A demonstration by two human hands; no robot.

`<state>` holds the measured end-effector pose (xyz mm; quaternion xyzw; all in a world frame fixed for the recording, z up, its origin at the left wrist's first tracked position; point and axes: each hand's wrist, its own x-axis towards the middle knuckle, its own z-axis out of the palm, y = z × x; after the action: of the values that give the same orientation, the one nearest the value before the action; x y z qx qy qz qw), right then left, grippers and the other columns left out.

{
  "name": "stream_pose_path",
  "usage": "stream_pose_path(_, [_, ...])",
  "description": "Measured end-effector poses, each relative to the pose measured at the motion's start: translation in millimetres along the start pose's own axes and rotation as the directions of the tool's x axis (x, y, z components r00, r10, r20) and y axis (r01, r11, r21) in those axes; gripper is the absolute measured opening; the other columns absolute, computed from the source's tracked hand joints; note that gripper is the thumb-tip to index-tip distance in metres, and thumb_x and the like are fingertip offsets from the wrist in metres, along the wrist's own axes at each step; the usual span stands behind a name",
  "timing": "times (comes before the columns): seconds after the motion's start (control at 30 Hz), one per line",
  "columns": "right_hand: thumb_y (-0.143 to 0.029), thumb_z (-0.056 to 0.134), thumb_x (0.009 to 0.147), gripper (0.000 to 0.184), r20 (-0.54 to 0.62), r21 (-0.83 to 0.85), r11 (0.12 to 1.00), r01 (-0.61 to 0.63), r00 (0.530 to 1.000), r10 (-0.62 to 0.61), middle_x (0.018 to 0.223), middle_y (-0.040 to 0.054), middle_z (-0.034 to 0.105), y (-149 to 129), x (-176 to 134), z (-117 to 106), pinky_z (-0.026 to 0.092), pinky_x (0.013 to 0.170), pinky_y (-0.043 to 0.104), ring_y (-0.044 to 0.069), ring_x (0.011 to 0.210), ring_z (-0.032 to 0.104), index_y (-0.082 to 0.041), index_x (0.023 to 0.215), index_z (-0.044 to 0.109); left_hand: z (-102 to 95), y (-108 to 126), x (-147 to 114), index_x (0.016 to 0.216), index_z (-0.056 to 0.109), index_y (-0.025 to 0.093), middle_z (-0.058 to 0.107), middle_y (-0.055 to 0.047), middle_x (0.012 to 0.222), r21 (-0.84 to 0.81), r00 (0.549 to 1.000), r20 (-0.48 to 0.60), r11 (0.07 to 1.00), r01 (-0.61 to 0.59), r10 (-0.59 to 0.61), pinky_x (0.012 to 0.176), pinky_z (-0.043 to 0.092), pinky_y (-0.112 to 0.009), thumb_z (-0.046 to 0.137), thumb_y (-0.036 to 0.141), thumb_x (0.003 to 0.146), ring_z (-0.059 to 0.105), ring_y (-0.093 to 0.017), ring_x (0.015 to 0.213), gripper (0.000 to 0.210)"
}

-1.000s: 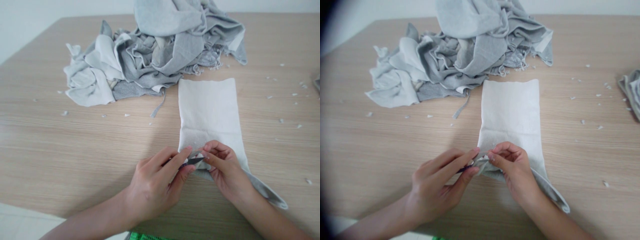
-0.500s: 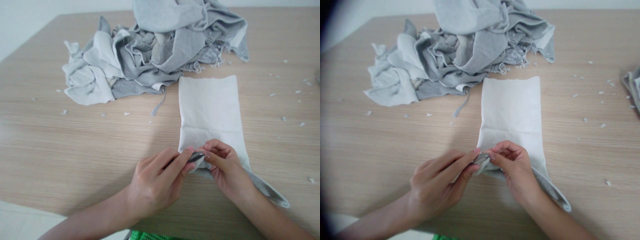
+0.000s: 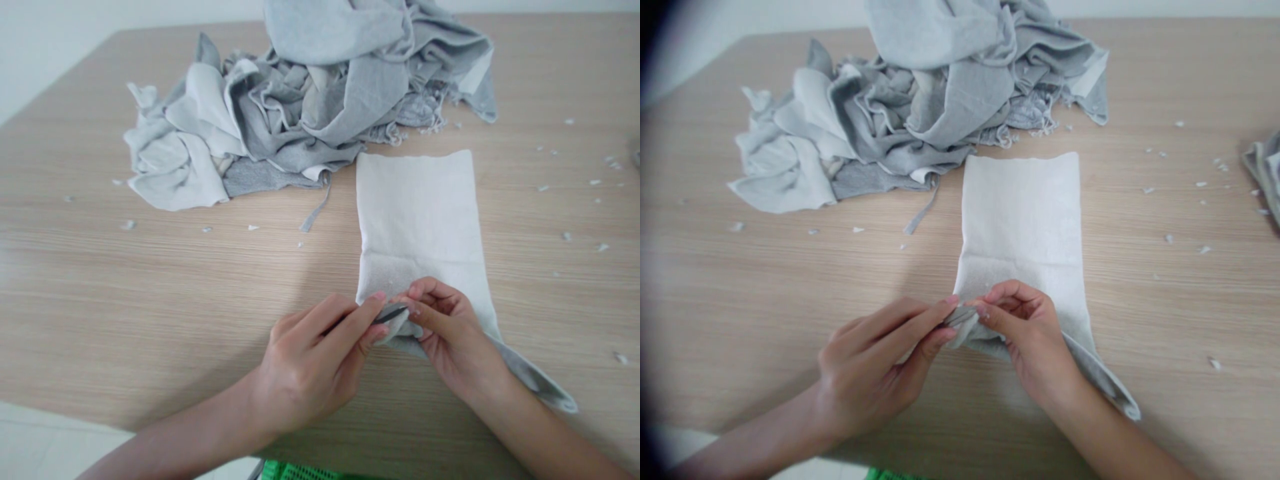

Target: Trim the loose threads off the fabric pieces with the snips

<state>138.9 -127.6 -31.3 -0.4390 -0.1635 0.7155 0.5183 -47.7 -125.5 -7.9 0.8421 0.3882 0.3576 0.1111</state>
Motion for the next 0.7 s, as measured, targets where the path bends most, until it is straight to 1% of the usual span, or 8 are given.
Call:
stream_pose_path(0.1, [-0.025, 0.096, 0.062, 0.025, 0.000, 0.003, 1.000, -0.011, 1.000, 0.011, 0.070, -0.0024, 0.078, 0.3, 0.0, 0.2, 0.056, 0.061, 0.014, 0.009, 0.062, 0.072, -0.022, 0.073, 0.074, 0.7, -0.7, -0.6, 0.118, 0.069, 0.012, 0.075, -0.003, 0.092, 0.014, 1.000, -0.006, 1.000, 0.000, 0.000, 0.059, 0.055, -0.021, 0.067, 0.016, 0.096, 0.070, -0.009, 0.073, 0.022])
stream_pose_path(0.2, [-0.024, 0.096, 0.062, 0.025, -0.005, 0.008, 1.000, -0.007, 1.000, 0.007, 0.069, -0.0043, 0.077, 0.5, 0.2, -0.1, 0.055, 0.061, 0.012, 0.007, 0.064, 0.072, -0.022, 0.074, 0.074, 1.4, -2.1, -1.5, 0.120, 0.068, 0.012, 0.076, -0.003, 0.095, 0.067, 1.000, -0.013, 0.998, -0.013, 0.014, 0.060, 0.056, -0.023, 0.069, 0.019, 0.096, 0.071, -0.011, 0.074, 0.025])
stream_pose_path(0.33, [-0.025, 0.096, 0.062, 0.025, 0.001, 0.019, 1.000, -0.007, 1.000, 0.007, 0.068, -0.0042, 0.077, 0.3, 0.8, -0.3, 0.055, 0.060, 0.013, 0.008, 0.063, 0.072, -0.022, 0.074, 0.074, 1.4, -3.1, -1.8, 0.120, 0.068, 0.013, 0.076, -0.002, 0.091, 0.121, 0.998, -0.020, 0.991, -0.049, 0.052, 0.057, 0.054, -0.023, 0.069, 0.018, 0.095, 0.071, -0.010, 0.072, 0.025])
stream_pose_path(0.47, [-0.026, 0.095, 0.064, 0.023, 0.019, 0.013, 1.000, -0.006, 1.000, 0.006, 0.067, -0.0036, 0.077, 0.2, 1.2, -0.6, 0.057, 0.063, 0.014, 0.009, 0.064, 0.073, -0.023, 0.075, 0.075, 0.7, -2.7, -2.4, 0.119, 0.068, 0.013, 0.076, -0.002, 0.090, 0.168, 0.994, -0.037, 0.981, -0.095, 0.103, 0.056, 0.054, -0.023, 0.069, 0.018, 0.095, 0.072, -0.011, 0.072, 0.024])
stream_pose_path(0.57, [-0.024, 0.095, 0.063, 0.023, 0.015, 0.004, 1.000, -0.006, 1.000, 0.006, 0.070, -0.0023, 0.078, 0.7, 1.3, -1.4, 0.057, 0.061, 0.015, 0.009, 0.063, 0.072, -0.022, 0.075, 0.075, 0.8, -2.3, -3.4, 0.120, 0.068, 0.013, 0.076, -0.002, 0.089, 0.171, 0.995, -0.019, 0.981, -0.092, 0.097, 0.056, 0.054, -0.023, 0.069, 0.018, 0.095, 0.071, -0.011, 0.071, 0.025])
stream_pose_path(0.7, [-0.024, 0.094, 0.064, 0.022, 0.030, 0.006, 1.000, -0.016, 0.999, 0.016, 0.072, -0.0022, 0.079, 1.4, 1.5, -2.9, 0.057, 0.063, 0.014, 0.009, 0.066, 0.073, -0.022, 0.075, 0.075, 1.6, -1.4, -3.5, 0.119, 0.069, 0.014, 0.076, -0.001, 0.088, 0.174, 0.997, 0.006, 0.981, -0.082, 0.083, 0.055, 0.053, -0.024, 0.069, 0.018, 0.096, 0.070, -0.011, 0.070, 0.024])
